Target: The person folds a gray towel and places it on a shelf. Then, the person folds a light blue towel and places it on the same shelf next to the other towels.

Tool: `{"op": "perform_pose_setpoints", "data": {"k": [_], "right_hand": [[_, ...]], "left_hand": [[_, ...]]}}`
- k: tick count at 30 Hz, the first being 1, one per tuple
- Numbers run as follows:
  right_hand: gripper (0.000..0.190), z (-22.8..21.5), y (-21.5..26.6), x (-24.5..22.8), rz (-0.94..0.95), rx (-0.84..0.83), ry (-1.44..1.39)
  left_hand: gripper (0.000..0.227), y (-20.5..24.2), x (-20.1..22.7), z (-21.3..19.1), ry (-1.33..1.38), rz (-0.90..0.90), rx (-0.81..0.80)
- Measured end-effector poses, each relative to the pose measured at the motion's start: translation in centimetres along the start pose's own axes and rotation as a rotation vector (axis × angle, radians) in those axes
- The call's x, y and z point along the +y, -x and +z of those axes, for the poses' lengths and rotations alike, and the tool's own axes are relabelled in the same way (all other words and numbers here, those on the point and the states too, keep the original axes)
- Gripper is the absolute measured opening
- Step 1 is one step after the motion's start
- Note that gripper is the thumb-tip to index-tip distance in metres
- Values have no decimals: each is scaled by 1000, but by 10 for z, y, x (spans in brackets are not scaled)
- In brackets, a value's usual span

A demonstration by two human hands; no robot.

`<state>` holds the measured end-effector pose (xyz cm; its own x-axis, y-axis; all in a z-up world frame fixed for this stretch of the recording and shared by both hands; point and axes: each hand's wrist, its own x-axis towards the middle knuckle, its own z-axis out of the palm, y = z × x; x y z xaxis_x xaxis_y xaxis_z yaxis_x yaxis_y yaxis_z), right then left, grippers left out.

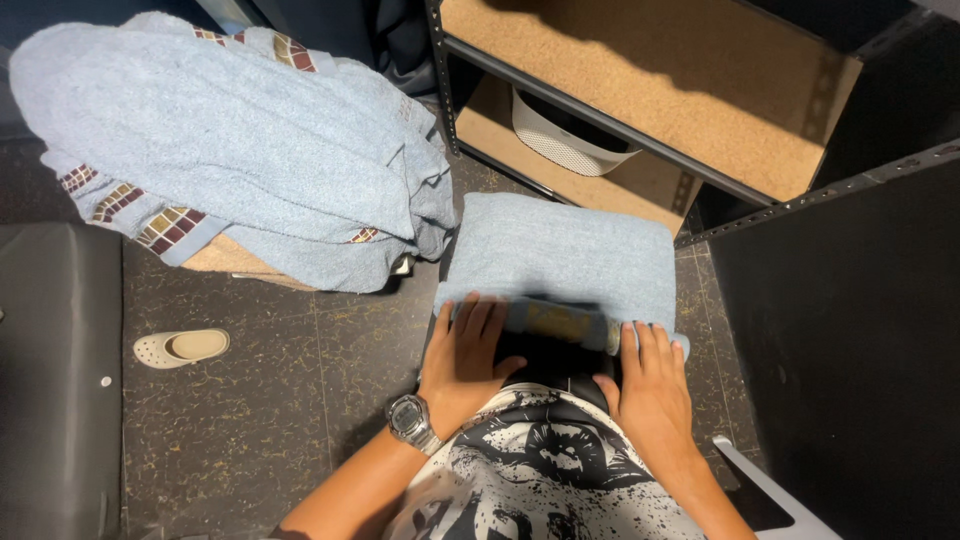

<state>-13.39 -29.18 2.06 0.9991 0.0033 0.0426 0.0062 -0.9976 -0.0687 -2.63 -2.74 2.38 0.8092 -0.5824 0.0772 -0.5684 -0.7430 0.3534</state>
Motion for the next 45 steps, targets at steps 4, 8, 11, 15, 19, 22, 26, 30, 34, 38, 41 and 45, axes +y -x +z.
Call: {"op": "perform_pose_setpoints", "data": {"k": [4, 8, 11, 15, 19, 22, 26, 30, 34, 38, 41, 45], "right_hand": [[84, 19, -11, 8, 7, 55, -23], [90, 42, -19, 22, -14, 138, 12], [88, 49, -28, 31, -32, 157, 20], [84, 66, -43, 47, -17, 146, 58], [57, 66, -67, 60, 35, 54, 63], [54, 59, -86, 68, 37, 17, 30], [72, 50, -96, 71, -8, 13, 18], [82, 64, -91, 77, 32, 6, -17], [64, 82, -85, 83, -76, 229, -15], [48, 71, -80, 71, -125, 325, 29], [47, 74, -71, 64, -50, 293, 57], [55, 49, -67, 48, -39, 228, 21]], "left_hand": [[85, -5, -7, 15, -78, -23, 2], [90, -13, -12, 19, -106, 14, 102], [84, -22, -28, 37, -101, 36, 165], [77, -40, -41, 44, -69, 56, 206], [54, -63, -47, 43, -96, 64, 283], [54, -83, -54, 58, -132, 53, 405], [53, -102, -74, 77, -31, 18, 301], [49, -105, -74, 80, -34, -1, 305], [57, -102, -68, 72, -46, 68, 475], [43, -102, -59, 63, -67, 94, 520], [31, -101, -71, 75, 27, 150, 514], [36, -89, -75, 74, 39, 227, 285]]}}
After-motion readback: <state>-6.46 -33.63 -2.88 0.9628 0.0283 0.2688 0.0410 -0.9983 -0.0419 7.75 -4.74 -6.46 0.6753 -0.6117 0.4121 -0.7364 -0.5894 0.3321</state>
